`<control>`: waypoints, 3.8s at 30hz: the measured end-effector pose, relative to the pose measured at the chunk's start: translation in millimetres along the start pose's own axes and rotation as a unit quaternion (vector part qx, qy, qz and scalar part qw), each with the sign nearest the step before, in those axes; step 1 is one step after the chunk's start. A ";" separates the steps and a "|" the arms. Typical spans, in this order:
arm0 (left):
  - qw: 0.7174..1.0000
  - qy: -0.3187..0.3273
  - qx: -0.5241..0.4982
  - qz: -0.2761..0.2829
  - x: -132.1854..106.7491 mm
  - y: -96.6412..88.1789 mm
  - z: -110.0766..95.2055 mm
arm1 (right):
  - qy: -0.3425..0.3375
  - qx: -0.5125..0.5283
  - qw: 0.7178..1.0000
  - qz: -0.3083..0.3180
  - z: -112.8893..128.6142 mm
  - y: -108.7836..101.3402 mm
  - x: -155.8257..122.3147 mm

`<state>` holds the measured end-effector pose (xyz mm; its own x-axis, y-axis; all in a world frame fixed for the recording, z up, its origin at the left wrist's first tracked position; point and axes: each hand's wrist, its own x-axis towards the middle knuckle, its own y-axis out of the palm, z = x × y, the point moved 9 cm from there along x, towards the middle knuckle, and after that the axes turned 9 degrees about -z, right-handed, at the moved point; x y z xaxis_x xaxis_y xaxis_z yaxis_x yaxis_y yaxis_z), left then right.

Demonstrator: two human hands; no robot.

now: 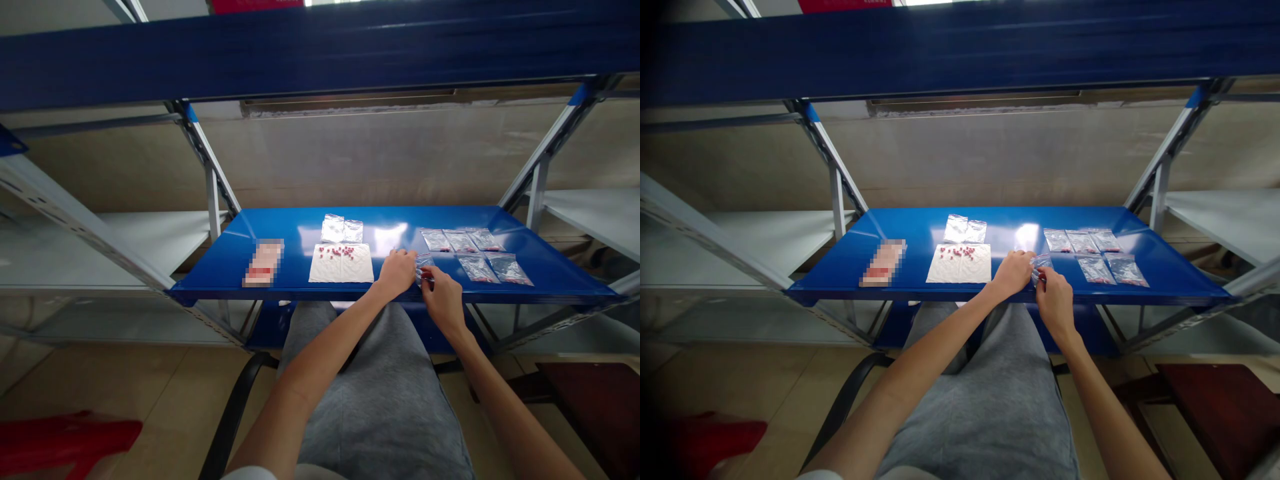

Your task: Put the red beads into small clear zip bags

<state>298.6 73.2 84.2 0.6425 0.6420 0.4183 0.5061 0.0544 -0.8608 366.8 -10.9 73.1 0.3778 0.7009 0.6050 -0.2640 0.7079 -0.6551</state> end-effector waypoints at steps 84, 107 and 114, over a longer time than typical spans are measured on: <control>0.962 -0.029 -0.251 -0.102 -89.6 -152.1 37.5 | 0.102 0.324 0.922 0.185 112.4 -1.8 2.6; 0.985 -0.050 -0.129 -0.102 -95.9 -136.3 20.5 | 0.089 0.199 0.961 0.173 114.6 -13.8 5.5; 0.981 -0.089 -0.151 -0.088 -90.8 -137.4 36.8 | 0.025 0.153 0.974 0.165 121.7 -19.5 5.4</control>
<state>149.6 35.7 153.8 0.4337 0.7675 0.4721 0.7648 -0.0366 -0.6432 266.0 -10.3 144.2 0.2673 0.8952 0.3566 -0.6284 0.4425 -0.6398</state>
